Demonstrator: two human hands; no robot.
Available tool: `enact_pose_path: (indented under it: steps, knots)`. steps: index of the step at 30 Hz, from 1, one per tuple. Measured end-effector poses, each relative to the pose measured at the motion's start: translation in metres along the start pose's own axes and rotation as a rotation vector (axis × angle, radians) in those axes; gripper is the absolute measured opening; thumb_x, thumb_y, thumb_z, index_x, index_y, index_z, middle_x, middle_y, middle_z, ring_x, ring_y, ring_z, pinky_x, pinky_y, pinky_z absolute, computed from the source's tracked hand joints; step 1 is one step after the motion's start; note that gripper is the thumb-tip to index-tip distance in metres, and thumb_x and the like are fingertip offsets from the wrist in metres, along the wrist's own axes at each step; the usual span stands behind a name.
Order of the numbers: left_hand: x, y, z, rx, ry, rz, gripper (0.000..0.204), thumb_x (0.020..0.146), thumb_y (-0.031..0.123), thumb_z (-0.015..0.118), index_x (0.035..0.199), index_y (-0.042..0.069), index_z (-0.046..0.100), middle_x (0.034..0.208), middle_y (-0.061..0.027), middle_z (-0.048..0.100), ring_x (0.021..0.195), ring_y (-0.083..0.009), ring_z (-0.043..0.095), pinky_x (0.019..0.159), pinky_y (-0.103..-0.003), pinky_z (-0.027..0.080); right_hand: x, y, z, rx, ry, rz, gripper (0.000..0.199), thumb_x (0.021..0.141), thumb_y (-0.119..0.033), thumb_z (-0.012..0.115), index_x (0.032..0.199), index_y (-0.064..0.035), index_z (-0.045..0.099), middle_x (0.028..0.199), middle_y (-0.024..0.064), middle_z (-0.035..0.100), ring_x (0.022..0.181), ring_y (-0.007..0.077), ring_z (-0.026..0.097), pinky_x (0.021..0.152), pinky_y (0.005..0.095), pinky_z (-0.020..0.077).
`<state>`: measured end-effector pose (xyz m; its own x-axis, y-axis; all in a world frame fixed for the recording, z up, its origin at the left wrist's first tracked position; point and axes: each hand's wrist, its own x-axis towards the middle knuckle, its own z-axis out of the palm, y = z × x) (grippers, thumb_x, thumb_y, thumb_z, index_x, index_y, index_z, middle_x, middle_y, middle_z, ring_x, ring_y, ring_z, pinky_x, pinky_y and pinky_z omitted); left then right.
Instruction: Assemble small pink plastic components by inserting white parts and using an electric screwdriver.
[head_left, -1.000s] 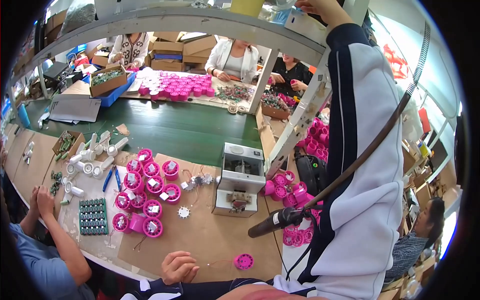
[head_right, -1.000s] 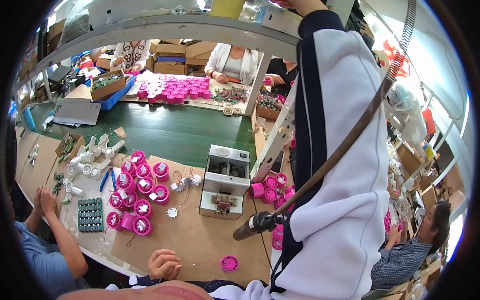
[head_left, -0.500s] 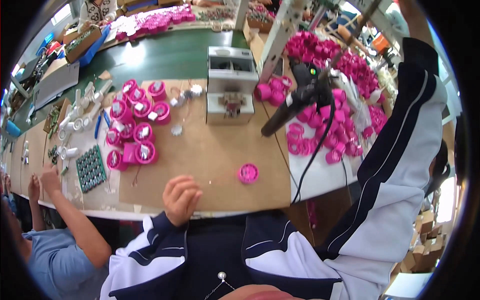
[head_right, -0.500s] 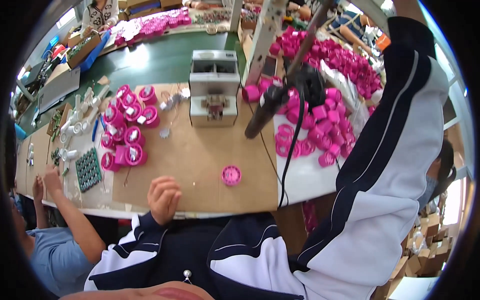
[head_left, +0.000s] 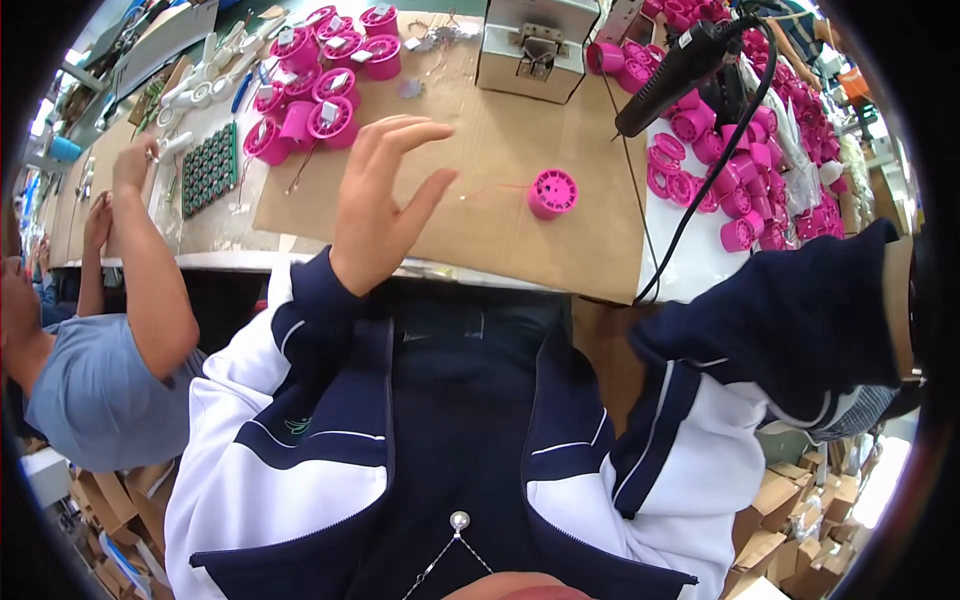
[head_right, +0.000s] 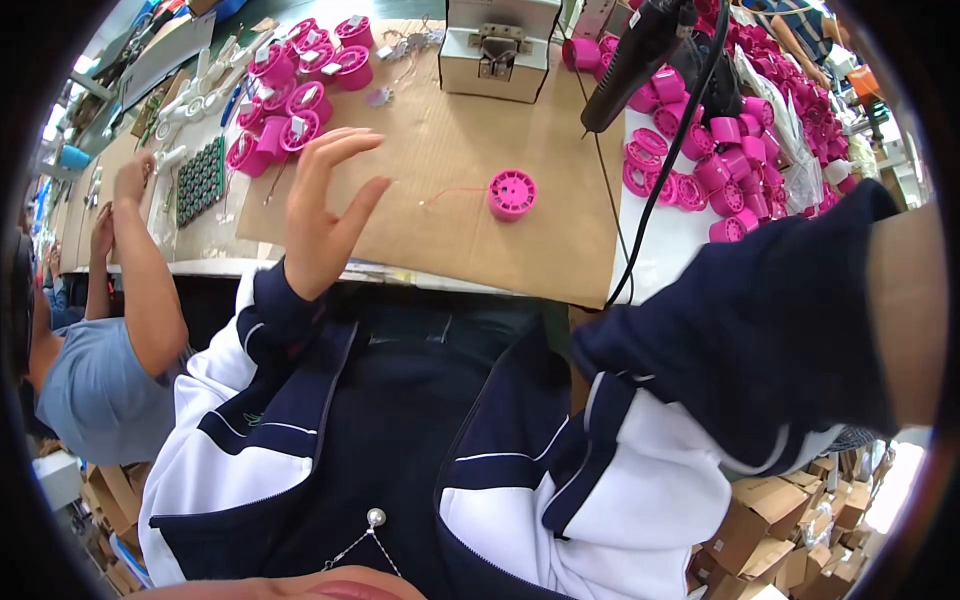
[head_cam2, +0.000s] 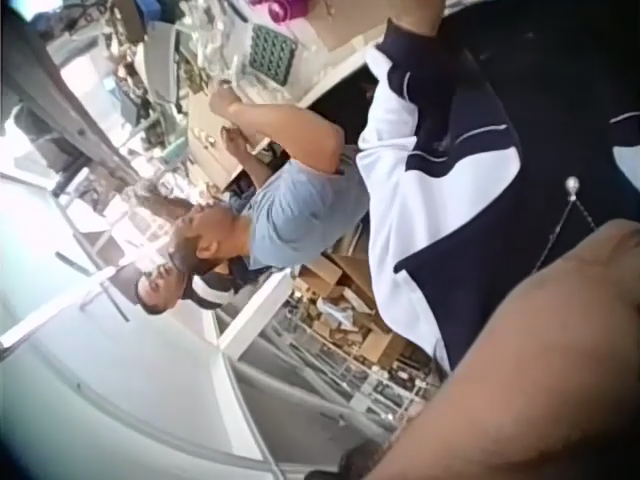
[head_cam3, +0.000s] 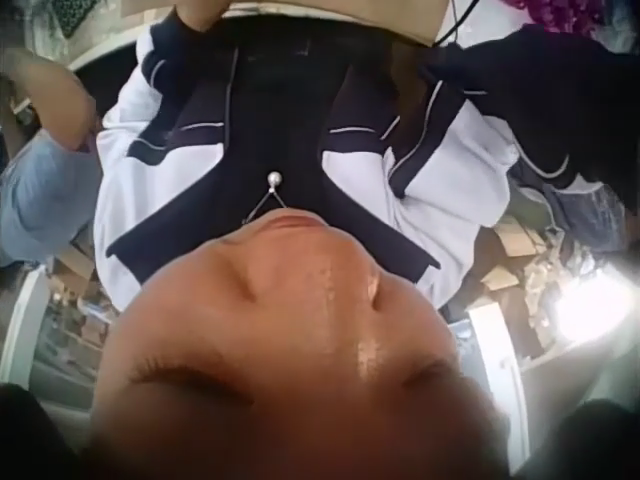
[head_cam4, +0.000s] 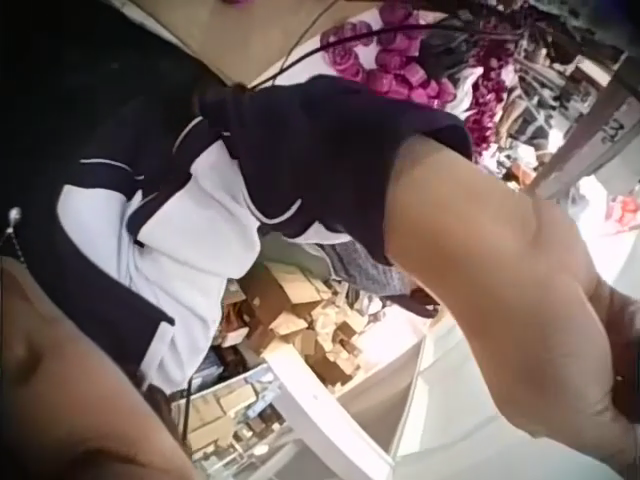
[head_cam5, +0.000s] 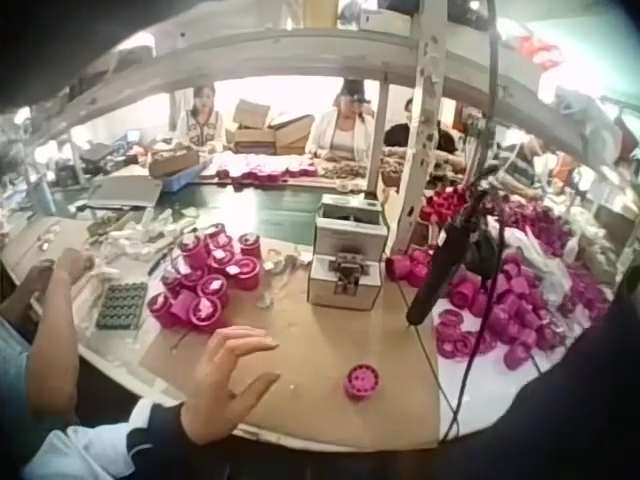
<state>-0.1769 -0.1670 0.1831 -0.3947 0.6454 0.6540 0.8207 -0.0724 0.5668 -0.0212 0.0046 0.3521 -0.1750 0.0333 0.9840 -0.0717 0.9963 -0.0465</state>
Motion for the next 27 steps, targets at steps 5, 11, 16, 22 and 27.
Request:
enact_pose_path:
  steps: [5,11,16,22,27]
  knots:
    - [0.003,-0.001,0.042,0.009,-0.223,0.125,0.054,0.085,0.017,0.079,0.134,0.006,0.06,0.132,-0.0114,0.061,0.126,-0.0297,0.055,0.108,-0.04,0.045,-0.067,0.046,-0.052,0.154,-0.04,0.165,0.019,0.094,-0.009,0.067,0.111,-0.0019,0.068,0.095,0.0136,0.072,0.071,0.0206,0.064,0.065,0.0293,0.0508]
    - [-0.002,-0.024,0.072,0.036,-0.367,0.159,0.06,0.086,0.025,0.079,0.139,0.008,0.055,0.128,-0.0108,0.062,0.126,-0.03,0.054,0.107,-0.04,0.045,-0.17,-0.015,0.002,0.225,-0.311,0.579,0.048,0.084,-0.017,0.082,0.127,-0.0044,0.065,0.134,0.0129,0.062,0.113,0.0264,0.062,0.095,0.0349,0.05]
    - [0.003,-0.026,0.082,0.07,-0.448,0.129,0.058,0.087,0.026,0.078,0.137,0.008,0.055,0.123,-0.0096,0.063,0.121,-0.0289,0.056,0.104,-0.039,0.046,-0.204,0.005,-0.013,-0.055,-0.511,0.49,0.051,0.083,-0.018,0.083,0.13,-0.0102,0.064,0.135,0.0103,0.063,0.112,0.0266,0.063,0.095,0.0351,0.051]
    - [0.017,-0.03,0.087,-0.006,-0.51,0.066,0.045,0.086,0.022,0.078,0.126,0.008,0.061,0.109,-0.0068,0.065,0.107,-0.0253,0.06,0.096,-0.035,0.048,-0.218,0.024,-0.007,0.085,-0.642,0.654,0.05,0.083,-0.02,0.082,0.129,-0.0128,0.064,0.134,0.0076,0.065,0.112,0.0262,0.064,0.097,0.0351,0.0509]
    - [0.031,-0.033,0.094,-0.178,-0.567,0.089,0.027,0.087,0.013,0.076,0.111,0.006,0.068,0.095,-0.0057,0.065,0.088,-0.0228,0.06,0.083,-0.03,0.05,-0.228,0.028,-0.01,0.149,-0.69,0.768,0.05,0.084,-0.022,0.081,0.13,-0.0136,0.064,0.137,0.0063,0.064,0.114,0.025,0.064,0.098,0.0352,0.0504]
